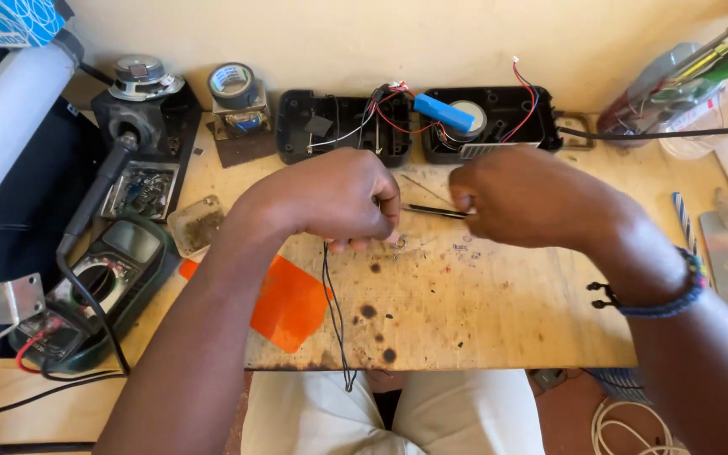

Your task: Soldering wires and components to a circuit board and assembling a small electronic device on a workbench.

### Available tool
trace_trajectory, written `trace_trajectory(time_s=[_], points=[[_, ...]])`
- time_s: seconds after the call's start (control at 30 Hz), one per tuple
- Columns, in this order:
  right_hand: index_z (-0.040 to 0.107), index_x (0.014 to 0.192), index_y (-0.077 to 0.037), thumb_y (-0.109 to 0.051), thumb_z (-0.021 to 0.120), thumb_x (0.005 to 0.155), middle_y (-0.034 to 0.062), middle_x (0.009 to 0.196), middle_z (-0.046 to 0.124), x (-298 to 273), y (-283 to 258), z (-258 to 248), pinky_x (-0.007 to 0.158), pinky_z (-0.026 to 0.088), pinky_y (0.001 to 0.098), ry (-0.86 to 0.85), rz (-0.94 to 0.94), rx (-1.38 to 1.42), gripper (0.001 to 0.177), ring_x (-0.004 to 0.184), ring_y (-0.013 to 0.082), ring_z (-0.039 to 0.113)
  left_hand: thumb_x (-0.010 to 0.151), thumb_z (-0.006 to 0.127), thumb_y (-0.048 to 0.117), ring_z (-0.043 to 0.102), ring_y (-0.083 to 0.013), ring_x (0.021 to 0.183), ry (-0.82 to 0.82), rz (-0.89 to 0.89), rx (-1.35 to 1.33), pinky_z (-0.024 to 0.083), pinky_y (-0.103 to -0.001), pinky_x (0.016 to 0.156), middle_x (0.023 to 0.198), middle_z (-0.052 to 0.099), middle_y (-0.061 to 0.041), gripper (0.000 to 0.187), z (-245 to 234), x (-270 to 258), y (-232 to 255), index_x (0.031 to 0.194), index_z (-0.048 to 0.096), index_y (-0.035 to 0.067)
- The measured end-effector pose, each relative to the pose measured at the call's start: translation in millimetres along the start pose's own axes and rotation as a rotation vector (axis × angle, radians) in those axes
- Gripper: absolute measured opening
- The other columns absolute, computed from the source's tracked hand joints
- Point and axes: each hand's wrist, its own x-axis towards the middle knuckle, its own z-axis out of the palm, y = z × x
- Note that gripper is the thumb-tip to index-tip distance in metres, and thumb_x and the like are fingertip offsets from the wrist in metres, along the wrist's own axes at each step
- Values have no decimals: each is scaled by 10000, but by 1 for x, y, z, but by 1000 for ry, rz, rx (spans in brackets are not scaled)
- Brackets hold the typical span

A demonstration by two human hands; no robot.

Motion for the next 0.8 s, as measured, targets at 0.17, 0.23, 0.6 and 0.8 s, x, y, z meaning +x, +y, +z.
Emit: trace_trajectory(time_s=[0.17, 0.23, 0.6, 0.8], points=[[737, 1010, -140, -274, 663, 926, 85, 1048, 777, -6, 10, 20, 811, 540, 542, 159, -68, -116, 175, 1006, 380, 727, 938, 575, 31, 707, -191, 603, -47, -197, 137, 601, -330, 615, 795, 799, -109, 250, -3, -14, 25, 982, 821, 45], [782, 1089, -166, -299, 637, 999, 44, 1089, 779, -2, 4, 28, 830, 558, 525, 233, -155, -2, 217, 1012, 337, 732, 965, 608, 53, 707, -181, 592, -53, -209, 156, 597, -330, 627, 777, 796, -101, 219, -3, -16, 27, 975, 826, 38], [807, 1055, -121, -168, 649, 966, 51, 998, 754, 11, 3, 42, 774, 528, 477, 389, -459, 193, 187, 895, 310, 722, 888, 433, -29, 744, -209, 600, -68, -237, 185, 594, -333, 635, 822, 813, -131, 349, -5, -21, 28, 989, 767, -8], [834, 1073, -140, -143, 730, 967, 32, 985, 751, 10, -13, 41, 777, 541, 414, 368, -530, 339, 148, 859, 246, 720, 932, 488, -5, 730, -209, 586, -64, -225, 173, 611, -342, 640, 804, 804, -140, 284, -9, -22, 26, 922, 771, -24]])
